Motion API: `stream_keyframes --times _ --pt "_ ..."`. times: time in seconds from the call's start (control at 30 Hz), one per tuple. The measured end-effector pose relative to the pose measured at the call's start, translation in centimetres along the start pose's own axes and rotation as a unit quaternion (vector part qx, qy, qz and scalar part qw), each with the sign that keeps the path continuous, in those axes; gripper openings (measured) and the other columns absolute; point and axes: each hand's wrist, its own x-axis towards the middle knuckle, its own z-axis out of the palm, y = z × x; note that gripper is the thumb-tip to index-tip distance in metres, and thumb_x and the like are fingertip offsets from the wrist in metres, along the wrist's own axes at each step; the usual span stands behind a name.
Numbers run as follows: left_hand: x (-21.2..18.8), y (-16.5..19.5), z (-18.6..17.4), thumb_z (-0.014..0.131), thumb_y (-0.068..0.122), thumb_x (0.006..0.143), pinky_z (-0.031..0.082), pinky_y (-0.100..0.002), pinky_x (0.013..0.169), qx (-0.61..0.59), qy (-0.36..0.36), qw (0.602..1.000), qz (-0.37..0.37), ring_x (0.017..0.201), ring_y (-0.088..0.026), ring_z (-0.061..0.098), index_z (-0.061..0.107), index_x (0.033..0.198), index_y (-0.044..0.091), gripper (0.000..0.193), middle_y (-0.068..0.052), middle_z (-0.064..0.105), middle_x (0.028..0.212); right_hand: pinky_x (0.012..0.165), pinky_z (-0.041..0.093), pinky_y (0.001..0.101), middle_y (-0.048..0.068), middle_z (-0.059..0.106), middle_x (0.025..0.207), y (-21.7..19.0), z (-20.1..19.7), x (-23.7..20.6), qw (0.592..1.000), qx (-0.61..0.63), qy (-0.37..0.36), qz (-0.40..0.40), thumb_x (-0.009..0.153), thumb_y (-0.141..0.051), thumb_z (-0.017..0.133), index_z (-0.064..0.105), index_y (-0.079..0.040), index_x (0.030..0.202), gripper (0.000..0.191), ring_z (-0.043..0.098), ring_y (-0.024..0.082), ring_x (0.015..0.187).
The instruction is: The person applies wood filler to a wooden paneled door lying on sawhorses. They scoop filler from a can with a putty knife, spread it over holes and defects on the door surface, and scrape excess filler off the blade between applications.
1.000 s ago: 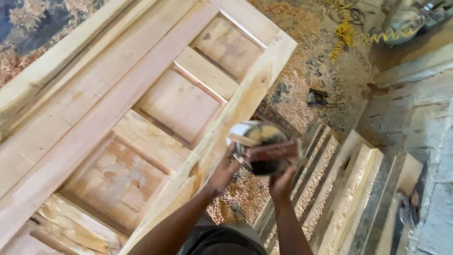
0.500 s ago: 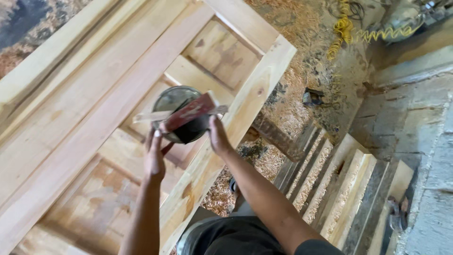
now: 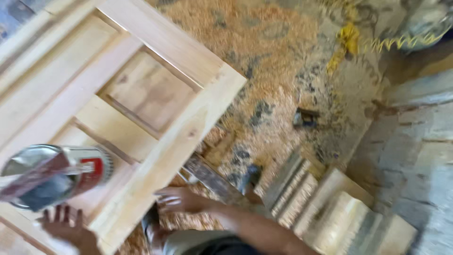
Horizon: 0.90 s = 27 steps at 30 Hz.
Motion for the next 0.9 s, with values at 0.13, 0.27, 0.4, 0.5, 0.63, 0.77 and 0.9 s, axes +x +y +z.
stream_keyframes --times 0.13,0.27,0.4,0.5,0.63,0.77,0.9 --pt "-12.8 -7.3 8.0 0.061 0.030 0.092 0.044 -0.050 0.090 0.083 0.080 0.983 -0.140 0.118 -0.027 0.056 0.047 0.152 0.021 0.063 -0.016 0.061 0.138 0.085 0.063 0.0400 0.016 0.072 0.122 6.0 -11.6 -17.8 0.973 -0.046 0.099 0.201 0.095 -0.030 0.066 0.071 -0.007 0.120 0.035 0.074 0.026 0.106" --pt "-18.1 -10.1 15.4 0.065 0.033 0.095 0.038 -0.056 0.112 0.375 -0.050 0.926 -0.003 0.139 -0.039 0.045 0.041 0.155 0.003 0.072 -0.024 0.045 0.155 0.073 0.059 0.0333 0.009 0.078 0.097 7.3 -23.0 -24.5 0.962 -0.095 0.170 0.192 0.098 -0.033 0.066 0.079 -0.006 0.103 0.030 0.071 0.018 0.081" --pt "-19.1 -11.0 19.2 0.074 0.033 0.091 0.034 -0.056 0.116 0.494 -0.044 0.867 0.043 0.141 -0.050 0.038 0.049 0.150 0.000 0.072 -0.034 0.040 0.152 0.074 0.055 0.0285 0.007 0.075 0.089 3.3 -31.0 -20.7 0.970 -0.184 0.156 0.035 0.102 -0.036 0.066 0.074 -0.005 0.094 0.033 0.067 0.014 0.077" --pt "-19.7 -11.5 21.2 0.073 0.033 0.092 0.033 -0.056 0.117 0.458 -0.021 0.888 0.042 0.143 -0.051 0.034 0.048 0.150 -0.002 0.072 -0.037 0.036 0.154 0.064 0.052 0.0268 0.007 0.076 0.089 -1.5 -33.3 -15.2 0.961 -0.224 0.156 0.044 0.097 -0.037 0.066 0.076 -0.008 0.102 0.031 0.063 0.013 0.070" --pt "-21.9 -11.2 25.6 0.070 0.030 0.093 0.034 -0.055 0.118 0.416 -0.003 0.908 0.050 0.146 -0.048 0.032 0.049 0.150 0.000 0.067 -0.035 0.034 0.156 0.062 0.052 0.0304 0.007 0.075 0.095 -7.1 -33.5 -12.2 0.966 -0.220 0.136 0.014 0.097 -0.035 0.065 0.075 -0.008 0.107 0.030 0.062 0.015 0.072" --pt "-21.1 -11.5 33.7 0.065 0.020 0.096 0.028 -0.056 0.122 0.390 -0.007 0.914 0.113 0.153 -0.044 0.026 0.049 0.149 0.000 0.060 -0.027 0.031 0.164 0.086 0.060 0.0346 0.009 0.071 0.122 -8.4 -37.4 -11.6 0.941 -0.332 0.036 -0.048 0.098 -0.032 0.068 0.075 -0.005 0.108 0.029 0.071 0.018 0.102" --pt "-17.6 -13.8 40.6 0.063 0.015 0.097 0.027 -0.056 0.127 0.372 0.047 0.909 0.184 0.157 -0.042 0.025 0.051 0.149 0.001 0.056 -0.024 0.033 0.165 0.083 0.060 0.0339 0.011 0.077 0.109 -5.2 -47.6 -11.8 0.899 -0.406 0.074 0.146 0.092 -0.033 0.073 0.076 -0.004 0.112 0.035 0.075 0.020 0.093"
